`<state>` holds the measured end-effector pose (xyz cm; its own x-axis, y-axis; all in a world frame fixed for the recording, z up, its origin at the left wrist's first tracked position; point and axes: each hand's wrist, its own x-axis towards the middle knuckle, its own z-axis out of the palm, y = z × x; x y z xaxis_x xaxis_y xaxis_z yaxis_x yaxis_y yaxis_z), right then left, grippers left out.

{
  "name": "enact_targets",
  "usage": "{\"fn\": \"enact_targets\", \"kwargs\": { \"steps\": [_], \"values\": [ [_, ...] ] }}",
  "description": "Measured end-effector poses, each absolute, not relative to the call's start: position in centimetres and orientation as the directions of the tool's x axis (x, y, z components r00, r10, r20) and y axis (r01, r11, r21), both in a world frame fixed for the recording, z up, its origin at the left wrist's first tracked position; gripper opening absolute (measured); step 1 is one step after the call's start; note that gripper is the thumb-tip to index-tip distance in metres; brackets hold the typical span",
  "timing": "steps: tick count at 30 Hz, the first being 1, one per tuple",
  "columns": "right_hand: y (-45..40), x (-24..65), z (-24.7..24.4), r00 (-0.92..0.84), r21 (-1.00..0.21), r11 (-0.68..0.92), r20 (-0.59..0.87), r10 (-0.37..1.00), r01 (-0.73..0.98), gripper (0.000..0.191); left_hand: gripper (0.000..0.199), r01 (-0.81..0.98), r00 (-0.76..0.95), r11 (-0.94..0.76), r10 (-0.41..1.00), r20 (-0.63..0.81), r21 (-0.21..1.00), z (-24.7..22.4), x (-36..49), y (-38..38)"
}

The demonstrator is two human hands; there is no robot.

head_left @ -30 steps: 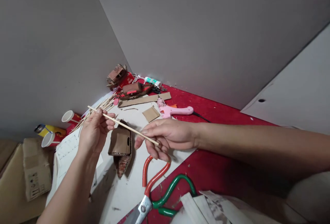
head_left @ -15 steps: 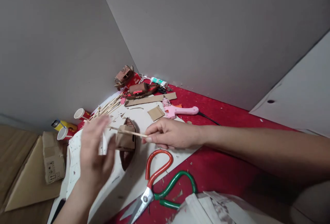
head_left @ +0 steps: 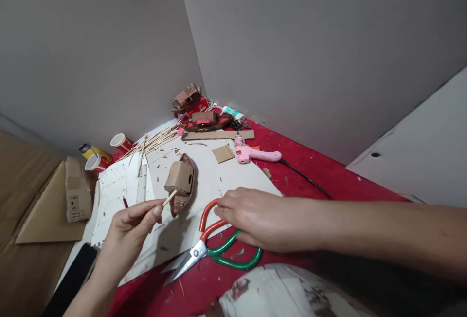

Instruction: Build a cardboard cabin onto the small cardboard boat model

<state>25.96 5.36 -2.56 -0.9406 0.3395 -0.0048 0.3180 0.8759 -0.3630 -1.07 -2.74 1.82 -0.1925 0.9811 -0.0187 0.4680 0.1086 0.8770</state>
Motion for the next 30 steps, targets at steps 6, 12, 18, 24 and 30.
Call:
{"fn": "enact_targets", "kwargs": {
  "steps": [6,12,18,24,30],
  "values": [
    [3.4,23.9,-3.8,-0.963,-0.071,0.962,-0.071,0.260,0.265,0.025,0.040,0.025,-0.256,0.398,0.889,-0.380,0.917,0.7,-0.5,-4.1],
    [3.1,23.0,-3.2,-0.962,-0.123,0.959,-0.126,0.241,0.256,0.024,0.034,-0.205,-0.121,0.380,0.905,-0.408,0.902,0.9,0.0,-4.6],
    [3.9,25.2,-3.5,-0.895,-0.294,0.846,-0.112,0.432,0.445,0.018,0.030,-0.353,-0.114,0.287,0.931,-0.346,0.890,1.2,-1.6,-5.1],
    [5.2,28.2,-5.0,-0.854,-0.505,0.719,-0.074,0.515,0.477,0.035,0.026,-0.419,-0.136,0.227,0.941,-0.308,0.879,1.5,-3.1,-5.9],
    [5.1,27.1,-5.6,-0.779,-0.603,0.592,-0.083,0.621,0.535,0.065,0.023,-0.473,-0.095,0.236,0.944,-0.315,0.849,0.8,-2.9,-6.0]
  ]
}}
